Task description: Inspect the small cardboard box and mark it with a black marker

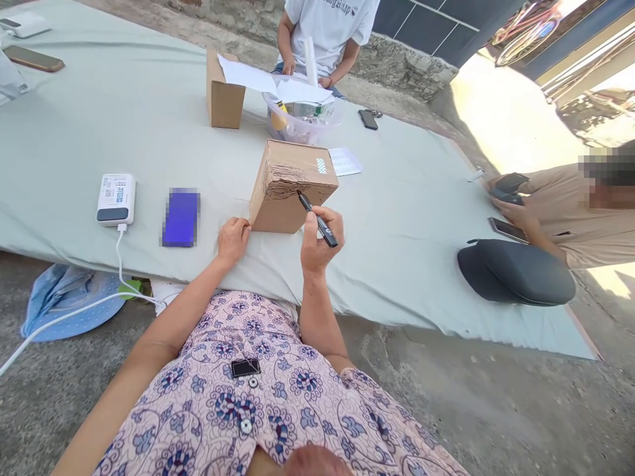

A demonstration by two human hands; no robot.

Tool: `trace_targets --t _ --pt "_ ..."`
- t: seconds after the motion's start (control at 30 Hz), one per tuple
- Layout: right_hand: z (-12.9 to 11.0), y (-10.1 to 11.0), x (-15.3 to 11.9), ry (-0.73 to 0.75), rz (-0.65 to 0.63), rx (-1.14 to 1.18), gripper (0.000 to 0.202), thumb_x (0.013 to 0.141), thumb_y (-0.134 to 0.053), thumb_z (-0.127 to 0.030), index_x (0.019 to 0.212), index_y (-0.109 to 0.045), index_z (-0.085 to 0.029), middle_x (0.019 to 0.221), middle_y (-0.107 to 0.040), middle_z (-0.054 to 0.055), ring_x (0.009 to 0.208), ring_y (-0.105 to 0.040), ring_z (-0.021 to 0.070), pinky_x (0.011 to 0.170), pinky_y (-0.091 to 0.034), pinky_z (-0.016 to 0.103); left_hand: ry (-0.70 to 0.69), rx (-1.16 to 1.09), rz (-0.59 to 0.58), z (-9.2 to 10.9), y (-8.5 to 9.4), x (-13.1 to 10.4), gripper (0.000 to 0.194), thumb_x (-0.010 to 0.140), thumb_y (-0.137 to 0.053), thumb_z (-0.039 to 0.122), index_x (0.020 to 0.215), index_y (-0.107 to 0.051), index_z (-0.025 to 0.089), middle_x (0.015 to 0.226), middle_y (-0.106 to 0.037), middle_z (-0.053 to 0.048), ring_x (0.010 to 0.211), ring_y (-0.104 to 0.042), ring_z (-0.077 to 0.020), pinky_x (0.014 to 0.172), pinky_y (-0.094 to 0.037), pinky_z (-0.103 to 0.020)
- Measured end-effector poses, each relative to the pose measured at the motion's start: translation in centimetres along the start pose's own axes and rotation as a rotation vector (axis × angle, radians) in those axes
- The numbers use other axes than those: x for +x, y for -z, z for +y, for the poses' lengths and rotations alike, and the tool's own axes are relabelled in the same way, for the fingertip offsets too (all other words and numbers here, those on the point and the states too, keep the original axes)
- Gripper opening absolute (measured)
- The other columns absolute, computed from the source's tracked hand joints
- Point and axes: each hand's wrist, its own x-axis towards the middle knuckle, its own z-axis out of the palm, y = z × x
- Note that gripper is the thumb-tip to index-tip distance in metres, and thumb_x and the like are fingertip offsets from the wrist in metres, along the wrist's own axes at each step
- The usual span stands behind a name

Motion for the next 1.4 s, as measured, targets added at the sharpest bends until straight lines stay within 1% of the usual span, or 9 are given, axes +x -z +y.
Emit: trace_targets --t 0.13,0.33,0.43,0.63,0.83,1.0,1.13,1.27,1.4 --pt "-0.5 -1.0 1.4 0.068 0.013 0.002 0.018 0.098 -0.055 -0.038 0.099 -0.064 -0.023 0.089 -0.066 0.003 0.081 -0.065 0.0168 0.077 -0.054 0.035 -0.028 -0.049 0.018 -0.3 0.0 0.0 0.018 0.093 -0.049 0.02 0.094 -0.067 0.019 0.097 -0.069 -0.011 0.093 -0.065 -0.0257 0.083 -0.047 -0.037" --pt "-2.2 -3.2 1.3 0.117 -0.258 0.121 0.014 0.097 -0.056 -0.03 0.099 -0.068 -0.023 0.092 -0.074 0.006 0.089 -0.066 0.0179 0.084 -0.055 0.034 -0.054 -0.114 0.024 -0.7 0.7 0.2 0.017 0.089 -0.051 0.023 0.091 -0.067 0.019 0.096 -0.069 -0.011 0.095 -0.065 -0.0261 0.087 -0.05 -0.039" --pt "-1.9 -2.7 0.1 0.109 -0.289 0.128 0.013 0.094 -0.058 -0.03 0.095 -0.068 -0.022 0.087 -0.076 0.005 0.084 -0.068 0.017 0.082 -0.055 0.034 -0.037 -0.181 0.024 -0.6 1.1 0.3 0.016 0.087 -0.052 0.025 0.09 -0.066 0.02 0.096 -0.071 -0.01 0.094 -0.066 -0.025 0.09 -0.051 -0.039" --pt "1.5 0.6 -1.5 -0.074 -0.096 0.067 0.023 0.093 -0.053 -0.038 0.078 -0.061 -0.022 0.072 -0.068 0.002 0.068 -0.063 0.0166 0.069 -0.052 0.034 0.067 -0.294 0.088 -0.1 3.3 0.2 0.023 0.088 -0.05 0.033 0.094 -0.067 0.019 0.095 -0.073 -0.007 0.085 -0.067 -0.0203 0.08 -0.054 -0.033" --pt "6.6 3.2 -1.1 -0.242 0.135 -0.132 0.023 0.094 -0.049 -0.04 0.089 -0.063 -0.022 0.086 -0.068 0.005 0.082 -0.065 0.0183 0.08 -0.053 0.035 0.17 0.019 0.424 -2.1 9.7 0.6 0.029 0.091 -0.047 0.031 0.106 -0.068 0.017 0.109 -0.073 -0.015 0.109 -0.065 -0.0295 0.1 -0.048 -0.044" --pt "9.8 2.8 -2.3 -0.42 -0.171 -0.347 0.032 0.089 -0.051 -0.032 0.114 -0.068 -0.018 0.108 -0.071 0.012 0.1 -0.061 0.0225 0.094 -0.051 0.039 0.51 0.321 0.407 -3.7 13.1 0.2 0.05 0.089 -0.053 0.037 0.131 -0.058 0.009 0.137 -0.061 -0.029 0.132 -0.052 -0.0463 0.104 -0.038 -0.063" --pt "10.4 2.3 -3.3 -0.54 -0.369 -0.616 0.041 0.087 -0.059 -0.03 0.126 -0.066 -0.018 0.115 -0.068 0.014 0.111 -0.058 0.0282 0.098 -0.048 0.044 0.583 0.356 0.313 -4.4 13.0 -0.2 0.039 0.09 -0.048 0.042 0.105 -0.064 0.01 0.136 -0.059 -0.031 0.136 -0.047 -0.049 0.104 -0.034 -0.064" --pt "10.1 2.6 -3.4 -0.626 -0.509 -0.758 0.049 0.088 -0.064 -0.033 0.135 -0.061 -0.02 0.13 -0.062 0.016 0.123 -0.054 0.0323 0.103 -0.043 0.048 0.522 0.214 0.34 -5.4 12.5 0.2 0.03 0.086 -0.052 0.044 0.069 -0.048 0.019 0.107 -0.066 -0.017 0.129 -0.047 -0.0488 0.104 -0.027 -0.07" --pt "9.8 2.9 -3.2 -0.666 -0.564 -0.78 0.052 0.089 -0.065 -0.038 0.138 -0.058 -0.021 0.139 -0.058 0.016 0.131 -0.049 0.0335 0.107 -0.04 0.049 0.537 0.053 0.38 -6.3 12.8 0.7 0.027 0.076 -0.064 0.039 0.063 -0.047 0.021 0.066 -0.049 -0.006 0.111 -0.051 -0.0447 0.104 -0.026 -0.07"
